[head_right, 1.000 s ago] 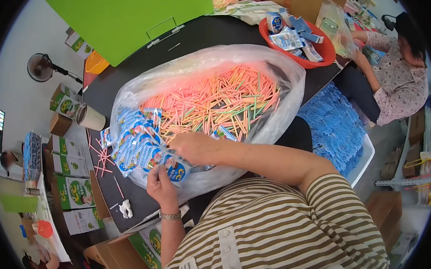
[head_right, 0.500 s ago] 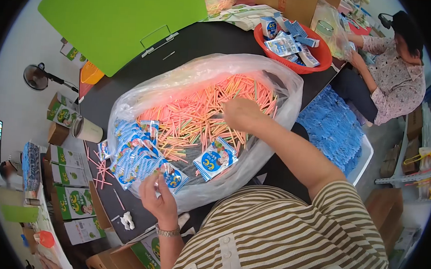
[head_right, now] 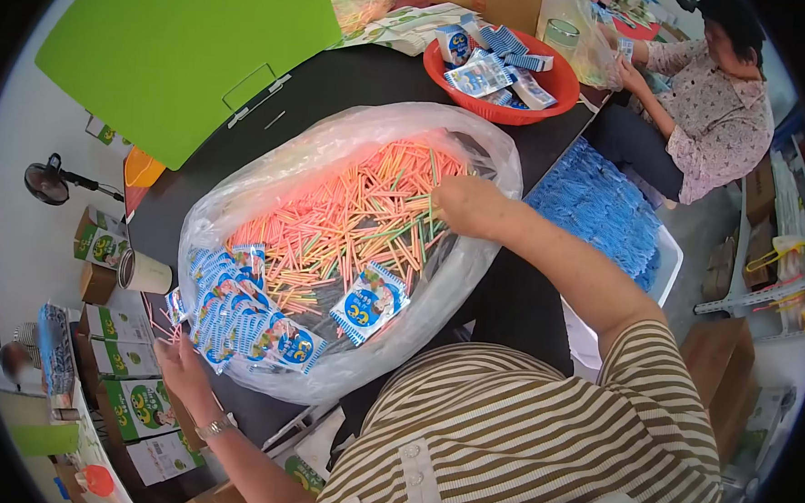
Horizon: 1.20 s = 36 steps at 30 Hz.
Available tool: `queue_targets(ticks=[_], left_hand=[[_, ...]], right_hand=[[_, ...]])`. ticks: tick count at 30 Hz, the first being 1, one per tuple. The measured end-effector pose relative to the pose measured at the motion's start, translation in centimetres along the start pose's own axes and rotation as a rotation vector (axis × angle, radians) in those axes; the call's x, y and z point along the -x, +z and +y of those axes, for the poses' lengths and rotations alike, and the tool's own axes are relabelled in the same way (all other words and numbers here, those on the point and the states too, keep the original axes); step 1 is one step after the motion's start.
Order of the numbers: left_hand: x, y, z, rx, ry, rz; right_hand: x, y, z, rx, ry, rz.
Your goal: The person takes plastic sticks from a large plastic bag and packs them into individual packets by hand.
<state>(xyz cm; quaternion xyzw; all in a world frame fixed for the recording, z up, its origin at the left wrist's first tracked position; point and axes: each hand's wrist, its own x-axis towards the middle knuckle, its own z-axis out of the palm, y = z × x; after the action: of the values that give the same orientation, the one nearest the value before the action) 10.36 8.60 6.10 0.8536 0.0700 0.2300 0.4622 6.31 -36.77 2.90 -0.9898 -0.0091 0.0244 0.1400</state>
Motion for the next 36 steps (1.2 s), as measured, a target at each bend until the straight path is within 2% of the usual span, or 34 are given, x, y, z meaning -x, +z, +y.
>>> queue_targets(ticks=[3, 5, 6, 7, 8, 10, 14, 16, 20, 23, 28, 31, 32, 34, 35, 36], left_hand=[[0.0, 1.0, 0.0, -0.616, 0.759, 0.272], [4.6, 4.1, 2.5, -0.291, 0.194, -0.229], [6.2, 6.6, 0.8, -0.355, 0.517, -0.378], [8.1, 8.9, 3.5, -0.267, 0.793, -0.452], [9.4, 10.5, 5.5, -0.322, 0.83, -0.619], [11.4, 12.5, 7.1, -0.442, 0.718, -0.784], [11.9, 13.1, 5.5, -0.442, 0.769, -0.834], [12.0, 13.3, 5.2, -0.444, 0.764, -0.822], [12.1, 13.4, 4.9, -0.436, 0.78, -0.784], [12.1, 13.1, 4.5, -0.421, 0.773, -0.747], [12.2, 12.8, 4.9, -0.378, 0.774, -0.753], [11.5, 12.9, 4.9, -0.339, 0.804, -0.755], [11.1, 13.4, 4.8, -0.183, 0.702, -0.697], [10.3, 14.7, 4.9, 0.121, 0.501, -0.587], [9.8, 15.5, 5.5, 0.13, 0.515, -0.593], [9.2, 16.5, 6.4, 0.25, 0.391, -0.69]], right_hand=[[-0.2, -0.1, 0.9, 0.289, -0.048, 0.006], [-0.6, 0.7, 0.6, 0.268, -0.008, -0.062], [-1.3, 1.0, 0.1, 0.254, 0.026, -0.119], [-2.1, 1.0, -0.6, 0.243, 0.056, -0.173], [-2.8, 1.1, -1.7, 0.243, 0.049, -0.169], [-4.2, 1.6, -4.5, 0.14, -0.026, -0.15], [-7.0, 0.6, -8.8, 0.095, -0.134, -0.04], [-9.0, 0.7, -11.4, 0.1, -0.336, 0.009], [-12.5, 4.4, -15.0, 0.063, -0.475, 0.171], [-12.8, 5.6, -15.6, 0.238, -0.273, -0.097], [-10.0, 5.3, -13.0, 0.136, -0.242, -0.037], [-8.7, 2.2, -10.7, 0.147, -0.195, -0.074], [-8.4, 1.4, -9.9, 0.154, -0.191, -0.076], [-7.7, -0.2, -8.2, -0.155, -0.127, -0.071], [-7.3, -1.0, -7.6, -0.309, -0.095, -0.056], [-6.7, -1.6, -7.2, -0.303, -0.086, -0.041]])
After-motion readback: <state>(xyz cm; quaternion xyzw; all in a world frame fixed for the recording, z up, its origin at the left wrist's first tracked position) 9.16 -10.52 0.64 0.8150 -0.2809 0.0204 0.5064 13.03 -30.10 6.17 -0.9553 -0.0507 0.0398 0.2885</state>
